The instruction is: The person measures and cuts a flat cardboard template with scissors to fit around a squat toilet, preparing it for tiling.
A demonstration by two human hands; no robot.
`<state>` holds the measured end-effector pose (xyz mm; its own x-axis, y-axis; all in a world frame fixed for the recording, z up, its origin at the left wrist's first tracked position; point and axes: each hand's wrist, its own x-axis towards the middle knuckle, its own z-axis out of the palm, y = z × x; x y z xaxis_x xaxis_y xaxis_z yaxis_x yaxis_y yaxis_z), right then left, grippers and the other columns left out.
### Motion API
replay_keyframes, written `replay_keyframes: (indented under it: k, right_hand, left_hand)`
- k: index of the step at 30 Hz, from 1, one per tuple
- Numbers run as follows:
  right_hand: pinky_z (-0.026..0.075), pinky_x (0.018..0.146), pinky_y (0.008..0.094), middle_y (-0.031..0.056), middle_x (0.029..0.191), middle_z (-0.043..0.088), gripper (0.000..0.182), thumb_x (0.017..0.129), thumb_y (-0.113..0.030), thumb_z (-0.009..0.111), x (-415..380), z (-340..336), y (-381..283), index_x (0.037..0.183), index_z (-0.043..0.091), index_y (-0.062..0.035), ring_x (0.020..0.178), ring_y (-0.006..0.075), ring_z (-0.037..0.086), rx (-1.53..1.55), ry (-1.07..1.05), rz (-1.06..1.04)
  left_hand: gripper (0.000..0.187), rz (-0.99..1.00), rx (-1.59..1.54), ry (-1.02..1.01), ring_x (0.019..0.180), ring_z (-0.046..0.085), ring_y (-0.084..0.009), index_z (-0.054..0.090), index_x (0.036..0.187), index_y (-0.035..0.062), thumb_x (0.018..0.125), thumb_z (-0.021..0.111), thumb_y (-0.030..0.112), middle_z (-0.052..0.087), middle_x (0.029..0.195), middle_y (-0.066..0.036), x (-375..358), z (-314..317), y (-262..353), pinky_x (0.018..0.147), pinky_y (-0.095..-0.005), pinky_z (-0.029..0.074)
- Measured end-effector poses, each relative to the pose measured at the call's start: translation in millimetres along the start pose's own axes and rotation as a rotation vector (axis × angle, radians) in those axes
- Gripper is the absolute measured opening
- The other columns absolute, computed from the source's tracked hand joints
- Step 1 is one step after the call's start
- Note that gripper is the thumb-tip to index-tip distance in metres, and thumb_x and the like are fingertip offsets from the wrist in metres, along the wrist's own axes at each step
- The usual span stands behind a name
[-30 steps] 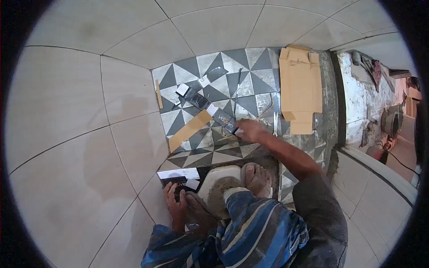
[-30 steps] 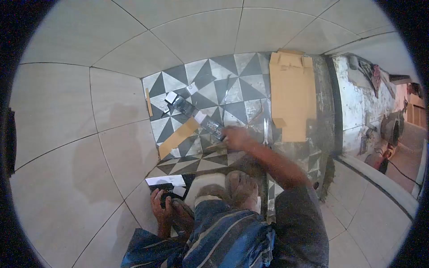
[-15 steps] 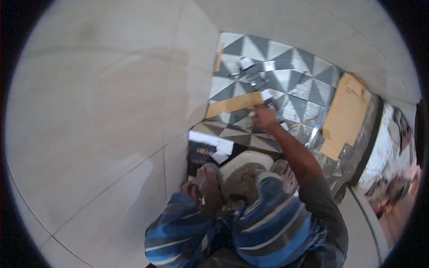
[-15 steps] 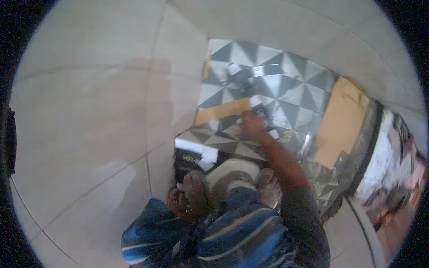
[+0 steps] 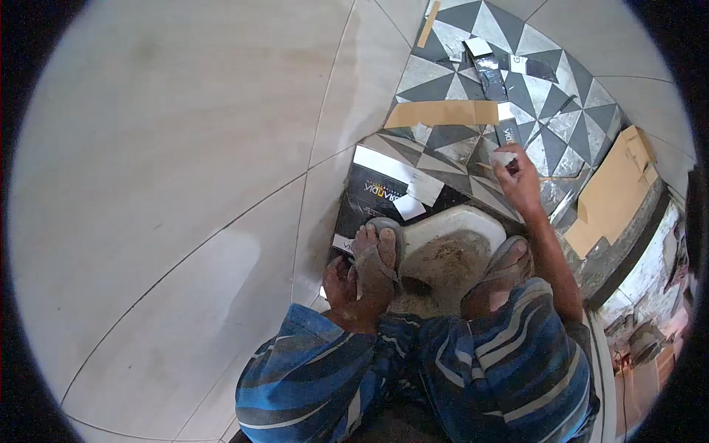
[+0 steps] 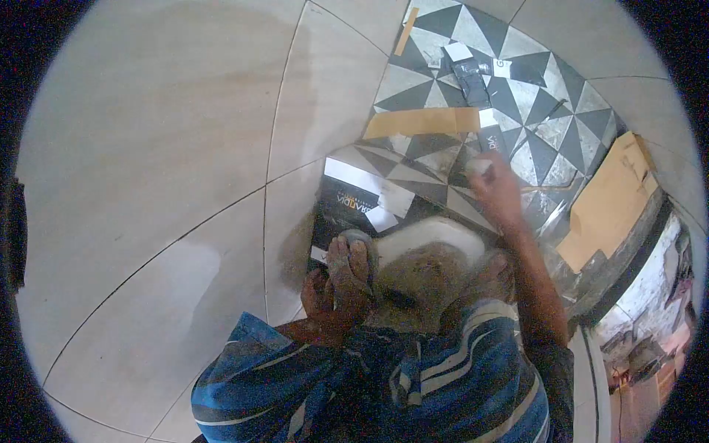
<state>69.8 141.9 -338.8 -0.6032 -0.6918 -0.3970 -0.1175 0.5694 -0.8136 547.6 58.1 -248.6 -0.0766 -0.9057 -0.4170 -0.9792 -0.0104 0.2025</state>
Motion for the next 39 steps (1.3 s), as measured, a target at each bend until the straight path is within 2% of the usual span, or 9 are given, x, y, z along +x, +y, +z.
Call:
replay_keyframes:
  k: [5, 8, 11, 13, 15, 17, 25, 27, 39]
  right_hand:
    - [0.051, 0.066, 0.0302, 0.0040, 0.081, 0.065, 0.024, 0.093, -0.016, 0.070, -3.6, 14.3, -29.9, 0.114, 0.062, -0.0064, 0.070, 0.0126, 0.060, -0.019, -0.105, 0.062]
    - [0.052, 0.067, 0.0314, 0.0083, 0.089, 0.067, 0.026, 0.092, -0.017, 0.071, -14.7, 10.8, -67.8, 0.114, 0.063, -0.0063, 0.071, 0.0151, 0.063, -0.040, -0.032, -0.127]
    - [0.053, 0.068, 0.0315, 0.0099, 0.093, 0.066, 0.027, 0.091, -0.017, 0.072, -27.2, 4.7, -94.6, 0.114, 0.064, -0.0060, 0.074, 0.0162, 0.063, -0.025, -0.008, -0.200]
    - [0.053, 0.069, 0.0316, 0.0105, 0.095, 0.066, 0.028, 0.091, -0.017, 0.073, -39.7, -0.1, -111.8, 0.114, 0.065, -0.0055, 0.075, 0.0167, 0.063, 0.025, -0.016, -0.242]
    - [0.053, 0.071, 0.0329, 0.0111, 0.097, 0.066, 0.029, 0.089, -0.016, 0.074, -49.9, -1.1, -122.1, 0.114, 0.065, -0.0045, 0.078, 0.0200, 0.064, 0.079, -0.065, -0.323]
    - [0.052, 0.076, 0.0354, 0.0130, 0.101, 0.067, 0.029, 0.089, -0.011, 0.073, -54.9, -6.8, -135.3, 0.116, 0.065, -0.0029, 0.083, 0.0252, 0.064, 0.062, -0.043, -0.438]
    - [0.051, 0.084, 0.0396, 0.0161, 0.106, 0.069, 0.028, 0.091, -0.010, 0.071, -73.2, -35.7, -161.6, 0.118, 0.067, -0.0026, 0.093, 0.0319, 0.066, 0.189, -0.096, -0.410]
    - [0.053, 0.084, 0.0445, 0.0172, 0.107, 0.067, 0.033, 0.096, -0.026, 0.064, -73.4, -45.2, -164.6, 0.123, 0.066, -0.0068, 0.097, 0.0377, 0.066, 0.099, -0.075, -0.469]
    - [0.053, 0.077, 0.0396, 0.0161, 0.104, 0.068, 0.028, 0.093, -0.008, 0.067, -69.7, -46.9, -168.5, 0.120, 0.067, -0.0015, 0.089, 0.0304, 0.066, 0.115, -0.013, -0.510]
  left_hand:
    - [0.037, -0.037, -0.173, -0.140, 0.093, 0.069, -0.0402, 0.064, 0.120, 0.0037, 0.087, 0.075, 0.017, 0.072, 0.102, -0.018, 11.4, 5.0, 7.0, 0.083, -0.0461, 0.055]
    - [0.033, 0.224, -0.064, -0.036, 0.084, 0.070, -0.0392, 0.065, 0.117, 0.0038, 0.087, 0.075, 0.014, 0.072, 0.095, -0.017, 9.8, 6.8, -2.2, 0.077, -0.0462, 0.055]
    - [0.031, 0.028, -0.581, -0.007, 0.082, 0.069, -0.0360, 0.066, 0.116, 0.0055, 0.088, 0.075, 0.015, 0.070, 0.091, -0.016, 13.9, -15.0, 24.7, 0.076, -0.0436, 0.055]
    - [0.027, 0.263, -0.242, -0.060, 0.101, 0.071, -0.0261, 0.069, 0.117, 0.0038, 0.093, 0.072, 0.016, 0.073, 0.111, -0.014, 23.5, -53.9, 64.6, 0.088, -0.0391, 0.055]
    - [0.023, 0.511, -0.351, 0.014, 0.099, 0.070, -0.0264, 0.070, 0.108, 0.0024, 0.092, 0.075, 0.018, 0.072, 0.108, -0.015, 46.1, -72.4, 120.2, 0.088, -0.0397, 0.055]
    - [0.024, 0.522, -0.465, -0.161, 0.089, 0.068, -0.0223, 0.069, 0.110, 0.0049, 0.090, 0.075, 0.015, 0.070, 0.098, -0.009, 60.1, -84.8, 179.1, 0.082, -0.0344, 0.055]
    - [0.023, 0.486, -1.231, -0.709, 0.100, 0.068, -0.0188, 0.062, 0.119, -0.0002, 0.101, 0.065, 0.014, 0.069, 0.111, -0.012, 97.1, -80.7, 301.3, 0.087, -0.0346, 0.057]
    - [0.024, 0.517, -1.270, -0.713, 0.099, 0.070, -0.0182, 0.063, 0.120, -0.0003, 0.099, 0.067, 0.010, 0.071, 0.112, -0.013, 93.7, -81.4, 313.4, 0.088, -0.0342, 0.059]
    - [0.025, 0.540, -1.279, -0.662, 0.099, 0.071, -0.0205, 0.061, 0.122, -0.0023, 0.099, 0.066, 0.008, 0.070, 0.114, -0.015, 79.4, -95.6, 323.8, 0.086, -0.0349, 0.061]
